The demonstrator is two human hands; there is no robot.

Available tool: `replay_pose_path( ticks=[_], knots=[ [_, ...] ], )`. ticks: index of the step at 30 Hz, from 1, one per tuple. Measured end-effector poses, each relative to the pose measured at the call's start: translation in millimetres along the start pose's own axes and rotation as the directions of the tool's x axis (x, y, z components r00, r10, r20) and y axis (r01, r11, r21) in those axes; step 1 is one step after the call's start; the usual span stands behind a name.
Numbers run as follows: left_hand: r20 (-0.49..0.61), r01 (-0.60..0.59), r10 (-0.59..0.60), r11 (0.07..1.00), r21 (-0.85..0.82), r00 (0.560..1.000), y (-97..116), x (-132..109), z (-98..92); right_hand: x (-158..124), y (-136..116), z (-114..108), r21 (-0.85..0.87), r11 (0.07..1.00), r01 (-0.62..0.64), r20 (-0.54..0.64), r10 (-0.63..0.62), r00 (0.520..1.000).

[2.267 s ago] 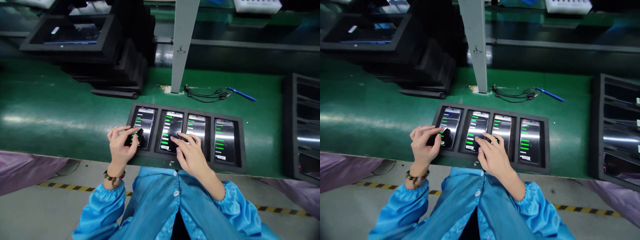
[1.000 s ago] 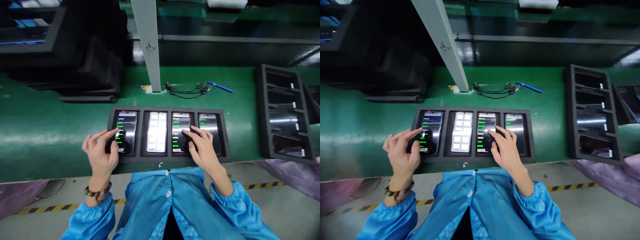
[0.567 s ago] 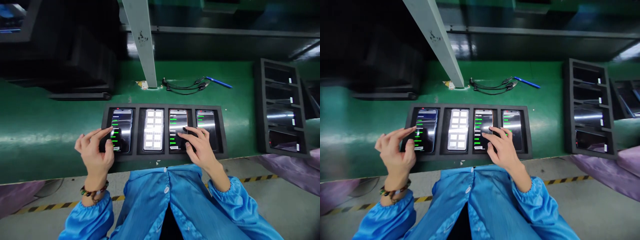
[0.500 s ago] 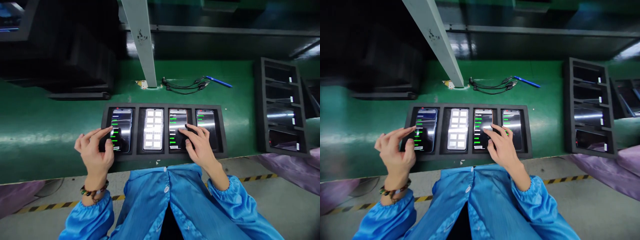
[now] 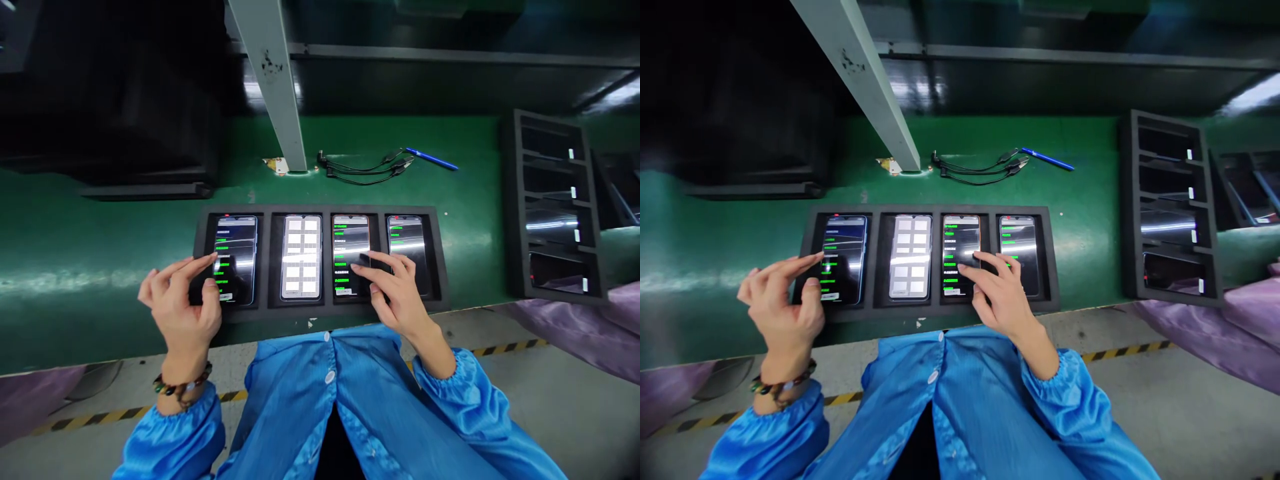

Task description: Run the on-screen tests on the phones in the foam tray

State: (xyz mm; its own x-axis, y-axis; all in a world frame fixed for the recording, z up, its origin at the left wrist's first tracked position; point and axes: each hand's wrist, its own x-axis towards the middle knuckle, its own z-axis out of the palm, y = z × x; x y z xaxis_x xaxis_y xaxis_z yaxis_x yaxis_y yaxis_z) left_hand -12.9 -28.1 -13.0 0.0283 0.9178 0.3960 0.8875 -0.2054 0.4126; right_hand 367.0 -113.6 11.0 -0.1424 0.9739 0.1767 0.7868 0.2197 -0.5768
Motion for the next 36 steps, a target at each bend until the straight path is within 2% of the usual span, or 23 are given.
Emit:
replay_pose_path(
  ticks=[3,5,7,9,11,14,17,20,23,27,29,31,34,36],
  knots=[
    [-0.011,0.001,-0.001,1.000,-0.015,1.000,0,0,0.7,-5,0,-2,0.001,1.000,0.026,0.018,-0.026,1.000],
    [-0.024,0.004,-0.005,1.000,-0.026,1.000,0,-1,0.7,-10,6,-8,-0.011,1.000,-0.001,-0.032,0.001,0.999],
    [-0.028,0.007,-0.008,0.999,-0.033,1.000,0,-1,0.6,-19,17,-17,-0.039,0.995,-0.093,-0.140,0.087,0.986],
    [-0.027,0.004,-0.005,0.999,-0.038,1.000,0,-1,0.6,-29,33,-28,-0.063,0.975,-0.215,-0.249,0.193,0.949],
    [-0.030,0.010,-0.011,0.999,-0.040,1.000,1,-1,0.7,-39,47,-36,-0.069,0.957,-0.281,-0.291,0.250,0.924],
    [-0.027,0.030,-0.031,0.999,-0.034,0.999,2,-1,0.7,-48,59,-42,-0.077,0.958,-0.276,-0.264,0.247,0.932],
    [-0.022,0.029,-0.030,0.999,-0.027,0.999,3,0,0.8,-49,58,-43,-0.090,0.970,-0.226,-0.236,0.199,0.951],
    [-0.015,0.021,-0.021,1.000,-0.017,1.000,3,0,1.0,-43,45,-40,-0.076,0.990,-0.120,-0.172,0.106,0.979],
    [-0.009,0.018,-0.018,1.000,-0.002,1.000,3,1,1.1,-30,26,-28,-0.039,0.999,-0.017,-0.046,0.015,0.999],
    [-0.018,0.013,-0.013,1.000,0.003,1.000,3,1,1.0,-16,9,-15,-0.005,1.000,0.012,0.061,-0.012,0.998],
    [-0.014,0.011,-0.011,1.000,0.009,1.000,2,1,1.1,-18,13,-18,-0.003,1.000,-0.013,0.036,0.013,0.999],
    [-0.019,0.009,-0.008,1.000,0.008,1.000,1,0,1.2,-24,25,-28,-0.018,0.998,-0.068,-0.055,0.067,0.996],
    [-0.028,-0.006,0.006,1.000,-0.009,1.000,1,0,1.4,-36,47,-44,-0.055,0.982,-0.179,-0.192,0.166,0.967],
    [-0.027,-0.016,0.015,1.000,-0.021,1.000,0,1,1.9,-40,59,-50,-0.068,0.975,-0.212,-0.209,0.193,0.959]
  ],
)
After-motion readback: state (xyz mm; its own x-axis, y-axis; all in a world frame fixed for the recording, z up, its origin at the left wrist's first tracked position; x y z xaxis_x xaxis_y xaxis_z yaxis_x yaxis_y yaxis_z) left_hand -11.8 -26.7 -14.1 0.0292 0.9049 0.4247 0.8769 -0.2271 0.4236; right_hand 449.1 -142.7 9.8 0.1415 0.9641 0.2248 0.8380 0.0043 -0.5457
